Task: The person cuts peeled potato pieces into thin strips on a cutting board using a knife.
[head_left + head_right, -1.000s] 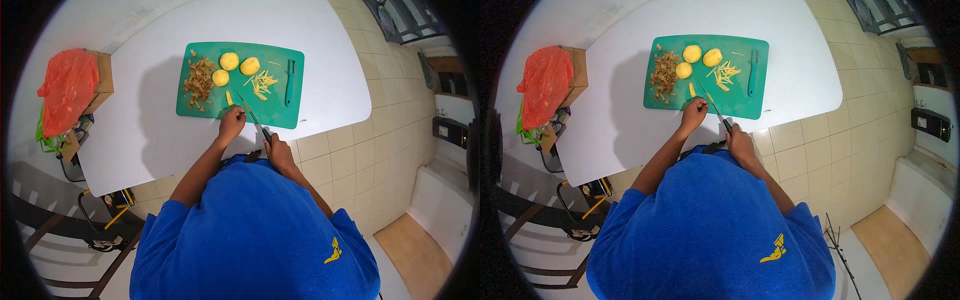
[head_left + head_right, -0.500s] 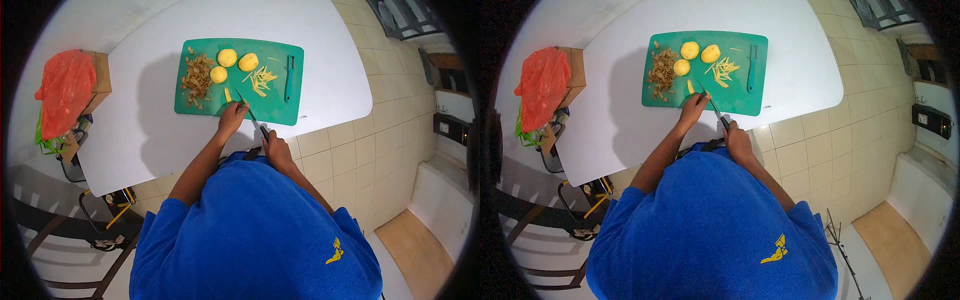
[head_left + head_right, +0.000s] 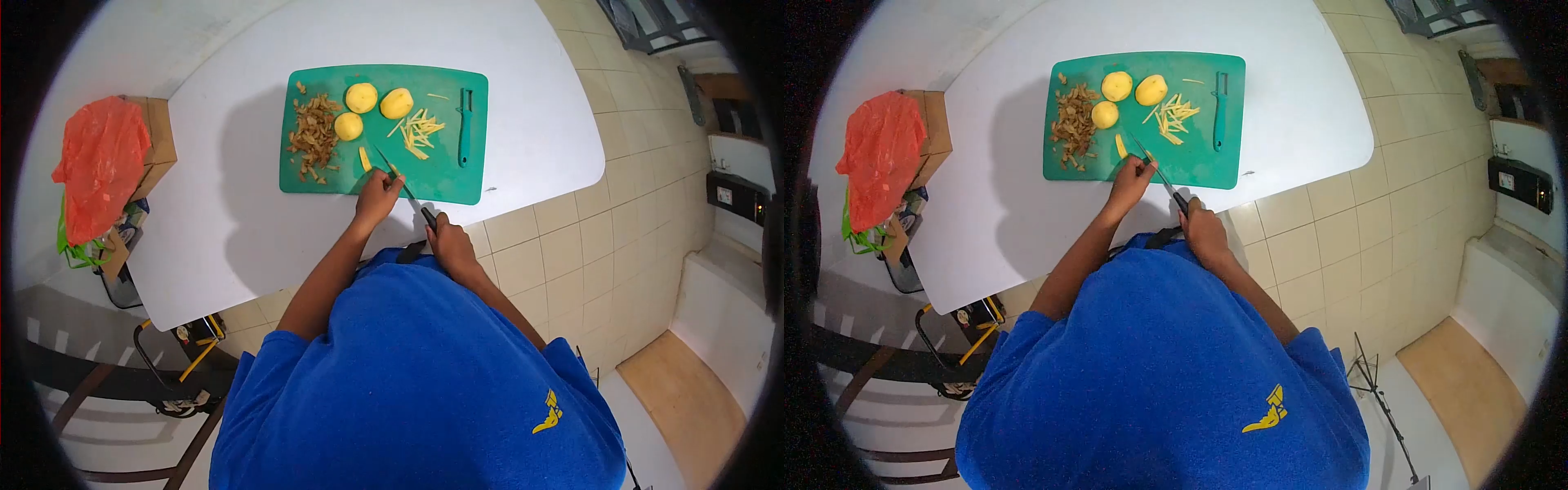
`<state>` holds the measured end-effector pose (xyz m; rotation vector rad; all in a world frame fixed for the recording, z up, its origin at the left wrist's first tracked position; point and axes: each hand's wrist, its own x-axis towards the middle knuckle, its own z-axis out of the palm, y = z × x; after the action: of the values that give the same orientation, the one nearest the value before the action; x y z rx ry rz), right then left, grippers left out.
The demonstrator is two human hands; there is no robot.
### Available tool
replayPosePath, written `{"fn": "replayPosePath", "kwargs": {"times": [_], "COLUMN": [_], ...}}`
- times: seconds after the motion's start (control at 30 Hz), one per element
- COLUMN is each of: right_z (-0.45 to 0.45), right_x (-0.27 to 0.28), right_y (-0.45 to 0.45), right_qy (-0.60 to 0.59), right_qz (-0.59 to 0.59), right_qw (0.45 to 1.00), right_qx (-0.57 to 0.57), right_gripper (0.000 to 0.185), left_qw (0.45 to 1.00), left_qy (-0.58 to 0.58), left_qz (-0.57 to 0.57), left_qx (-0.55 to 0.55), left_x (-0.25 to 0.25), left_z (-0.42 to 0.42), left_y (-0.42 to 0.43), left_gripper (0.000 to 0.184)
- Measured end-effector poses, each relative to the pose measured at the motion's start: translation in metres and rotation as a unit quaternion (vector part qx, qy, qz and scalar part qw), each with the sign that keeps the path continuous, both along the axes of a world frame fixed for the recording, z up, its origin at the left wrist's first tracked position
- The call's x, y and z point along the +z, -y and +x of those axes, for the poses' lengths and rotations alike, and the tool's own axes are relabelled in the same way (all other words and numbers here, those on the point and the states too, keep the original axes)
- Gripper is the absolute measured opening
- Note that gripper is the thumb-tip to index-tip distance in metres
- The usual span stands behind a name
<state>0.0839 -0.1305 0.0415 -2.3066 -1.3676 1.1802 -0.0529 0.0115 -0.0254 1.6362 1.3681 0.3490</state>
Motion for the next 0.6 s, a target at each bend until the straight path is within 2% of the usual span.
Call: {"fn": "replayPosePath", "kwargs": {"times": [0.53,0.6], "right_z": [0.007,0.008], "right_x": [-0.031,-0.026], "right_y": [0.002,0.003], "right_qy": [-0.021,-0.035], "right_qz": [0.067,0.074], "right_qw": [0.998,0.997], "right_qx": [0.007,0.014], "right_gripper": [0.029,0.030], "left_qw": [0.997,0.998], "left_qy": [0.008,0.006], "left_qz": [-0.062,-0.044], "left_qx": [0.053,0.037], "left_x": [0.002,-0.007], "left_z": [0.007,0.003], "left_y": [-0.001,0.005], "left_gripper": [0.041,0.042]}}
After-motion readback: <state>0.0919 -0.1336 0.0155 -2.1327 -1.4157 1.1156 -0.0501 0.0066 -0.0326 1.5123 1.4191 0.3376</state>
